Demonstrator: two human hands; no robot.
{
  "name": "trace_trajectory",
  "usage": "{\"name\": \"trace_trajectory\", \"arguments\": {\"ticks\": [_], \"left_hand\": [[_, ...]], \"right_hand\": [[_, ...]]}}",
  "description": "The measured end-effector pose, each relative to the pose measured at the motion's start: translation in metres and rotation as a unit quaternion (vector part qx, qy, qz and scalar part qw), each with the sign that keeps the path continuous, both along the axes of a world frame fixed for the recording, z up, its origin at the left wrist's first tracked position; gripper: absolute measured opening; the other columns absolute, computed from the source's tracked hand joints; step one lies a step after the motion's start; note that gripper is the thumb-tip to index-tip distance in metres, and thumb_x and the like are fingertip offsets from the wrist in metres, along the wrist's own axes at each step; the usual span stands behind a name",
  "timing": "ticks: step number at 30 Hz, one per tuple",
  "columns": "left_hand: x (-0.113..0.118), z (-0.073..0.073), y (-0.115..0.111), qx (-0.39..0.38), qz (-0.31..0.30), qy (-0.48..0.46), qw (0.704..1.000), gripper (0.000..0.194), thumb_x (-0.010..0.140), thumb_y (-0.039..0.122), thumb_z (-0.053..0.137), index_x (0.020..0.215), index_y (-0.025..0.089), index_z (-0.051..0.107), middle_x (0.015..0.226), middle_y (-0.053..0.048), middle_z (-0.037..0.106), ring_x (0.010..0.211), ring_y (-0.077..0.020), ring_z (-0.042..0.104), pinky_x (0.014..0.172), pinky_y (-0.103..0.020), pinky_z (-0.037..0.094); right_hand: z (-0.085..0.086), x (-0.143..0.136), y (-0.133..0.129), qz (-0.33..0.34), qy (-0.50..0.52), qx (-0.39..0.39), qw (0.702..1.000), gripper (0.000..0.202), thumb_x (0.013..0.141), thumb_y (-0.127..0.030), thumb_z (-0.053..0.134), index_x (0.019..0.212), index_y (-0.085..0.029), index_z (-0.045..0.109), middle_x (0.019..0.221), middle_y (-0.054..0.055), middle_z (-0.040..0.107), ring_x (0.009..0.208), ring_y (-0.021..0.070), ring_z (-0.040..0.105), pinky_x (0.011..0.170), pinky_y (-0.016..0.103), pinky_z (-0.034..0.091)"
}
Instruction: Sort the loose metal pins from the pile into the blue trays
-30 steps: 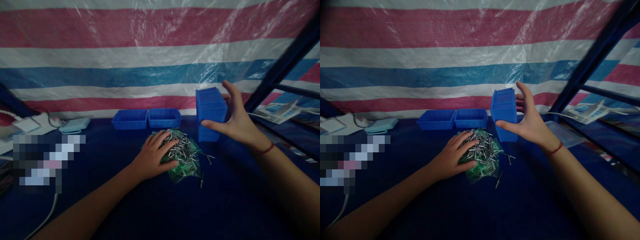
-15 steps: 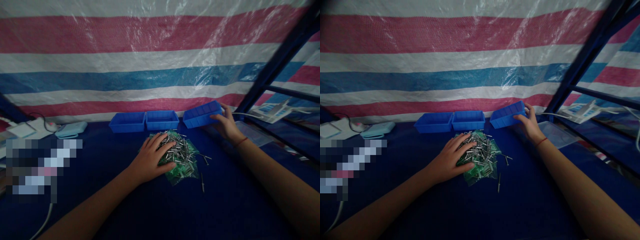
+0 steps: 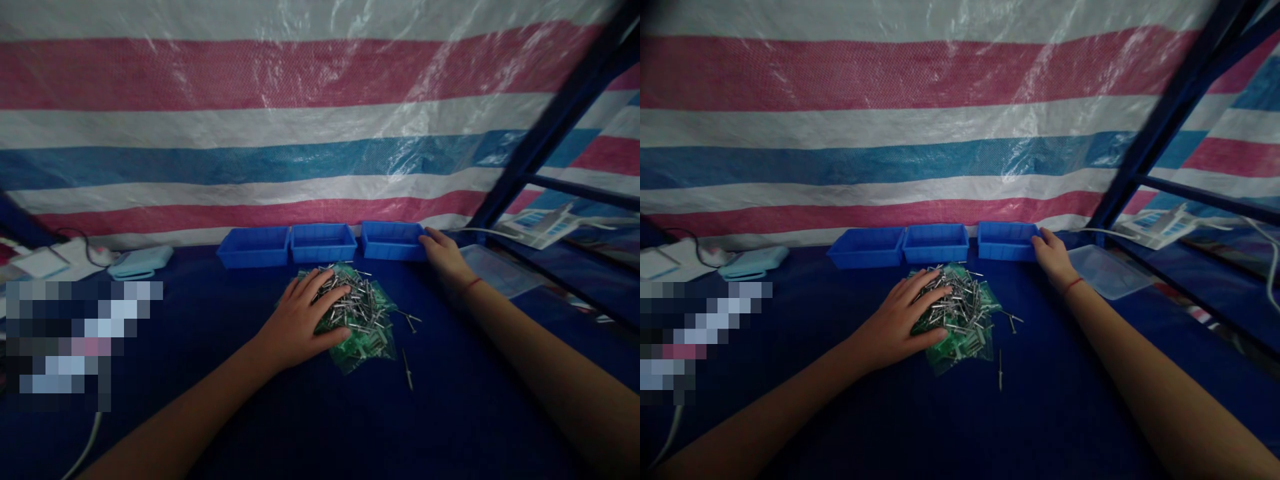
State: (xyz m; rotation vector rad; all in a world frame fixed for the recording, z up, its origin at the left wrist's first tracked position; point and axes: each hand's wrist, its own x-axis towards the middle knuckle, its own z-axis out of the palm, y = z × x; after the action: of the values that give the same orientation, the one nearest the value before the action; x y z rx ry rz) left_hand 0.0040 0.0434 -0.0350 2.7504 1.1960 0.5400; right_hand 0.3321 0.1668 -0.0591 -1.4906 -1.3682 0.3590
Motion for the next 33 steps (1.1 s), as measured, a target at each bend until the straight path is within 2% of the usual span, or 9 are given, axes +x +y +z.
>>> {"name": "trace_trajectory", "arguments": {"ticks": [4,10,13,22,27,29,30,31,33], "left_hand": [[0.001,0.001,0.0,-0.003,0.002,0.004,1.0,0.058,0.085,0.052,0.047,0.136,0.029,0.032,0.148,-0.009,0.025,0.134,-0.0344,0.022,0.106,-0.059,0.022],[0.001,0.004,-0.001,-0.011,0.007,0.014,1.0,0.059,0.085,0.054,0.046,0.136,0.03,0.031,0.148,-0.009,0.025,0.135,-0.0339,0.022,0.105,-0.06,0.022],[0.001,0.004,-0.001,-0.016,0.01,0.019,1.0,0.058,0.085,0.054,0.046,0.136,0.03,0.03,0.148,-0.009,0.025,0.135,-0.0338,0.021,0.105,-0.06,0.022],[0.001,0.004,0.0,-0.011,0.006,0.011,1.0,0.058,0.085,0.053,0.047,0.136,0.03,0.032,0.148,-0.008,0.025,0.134,-0.0348,0.022,0.105,-0.061,0.021],[0.002,0.005,0.0,-0.008,0.006,0.012,1.0,0.057,0.085,0.052,0.048,0.136,0.03,0.032,0.147,-0.009,0.027,0.133,-0.035,0.025,0.104,-0.06,0.024],[0.001,0.004,0.0,-0.001,0.003,0.008,1.0,0.057,0.085,0.052,0.048,0.135,0.03,0.032,0.145,-0.008,0.03,0.131,-0.0338,0.028,0.104,-0.059,0.024],[0.001,0.003,0.001,0.003,0.001,0.005,1.0,0.056,0.085,0.051,0.048,0.135,0.03,0.033,0.143,-0.008,0.032,0.13,-0.0329,0.03,0.105,-0.058,0.025],[0.001,0.002,0.001,0.008,-0.002,0.0,1.0,0.056,0.085,0.051,0.048,0.135,0.03,0.033,0.142,-0.008,0.034,0.129,-0.032,0.031,0.105,-0.057,0.026],[0.001,0.001,0.003,0.018,-0.007,-0.013,1.0,0.053,0.086,0.049,0.048,0.134,0.029,0.035,0.138,-0.008,0.037,0.126,-0.0303,0.034,0.104,-0.054,0.028]], "right_hand": [[-0.004,-0.003,0.006,-0.009,0.023,-0.014,1.0,0.043,0.074,-0.034,0.048,0.114,-0.02,0.055,0.106,0.011,0.064,0.1,0.0298,0.059,0.085,0.047,0.047],[-0.003,-0.013,0.01,-0.009,0.03,-0.017,0.999,0.037,0.075,-0.035,0.046,0.106,-0.02,0.058,0.082,0.007,0.065,0.072,0.0237,0.06,0.066,0.04,0.05],[-0.003,-0.016,0.012,-0.027,0.028,-0.01,0.999,0.036,0.075,-0.036,0.045,0.104,-0.019,0.058,0.075,0.006,0.063,0.065,0.0223,0.058,0.061,0.038,0.049],[-0.008,-0.026,0.015,-0.108,0.002,0.006,0.994,0.033,0.077,-0.032,0.041,0.101,-0.016,0.057,0.091,0.012,0.064,0.087,0.0275,0.059,0.081,0.047,0.045],[0.018,-0.039,-0.004,-0.099,-0.041,0.047,0.993,0.039,0.079,-0.037,0.044,0.108,-0.012,0.054,0.106,0.017,0.06,0.106,0.0318,0.052,0.094,0.053,0.036],[0.034,-0.048,-0.028,-0.068,-0.07,0.072,0.993,0.038,0.08,-0.04,0.047,0.109,-0.016,0.054,0.113,0.014,0.057,0.113,0.0304,0.048,0.099,0.052,0.032],[0.041,-0.052,-0.045,-0.022,-0.09,0.08,0.992,0.035,0.082,-0.042,0.046,0.108,-0.02,0.055,0.111,0.011,0.059,0.109,0.0276,0.051,0.097,0.048,0.036],[0.045,-0.057,-0.064,0.068,-0.125,0.091,0.986,0.035,0.086,-0.043,0.042,0.111,-0.022,0.054,0.112,0.01,0.058,0.108,0.0257,0.053,0.096,0.047,0.038],[0.047,-0.064,-0.106,0.215,-0.239,0.062,0.945,0.043,0.085,-0.046,0.045,0.121,-0.023,0.047,0.128,0.011,0.049,0.119,0.0262,0.046,0.1,0.047,0.037]]}}
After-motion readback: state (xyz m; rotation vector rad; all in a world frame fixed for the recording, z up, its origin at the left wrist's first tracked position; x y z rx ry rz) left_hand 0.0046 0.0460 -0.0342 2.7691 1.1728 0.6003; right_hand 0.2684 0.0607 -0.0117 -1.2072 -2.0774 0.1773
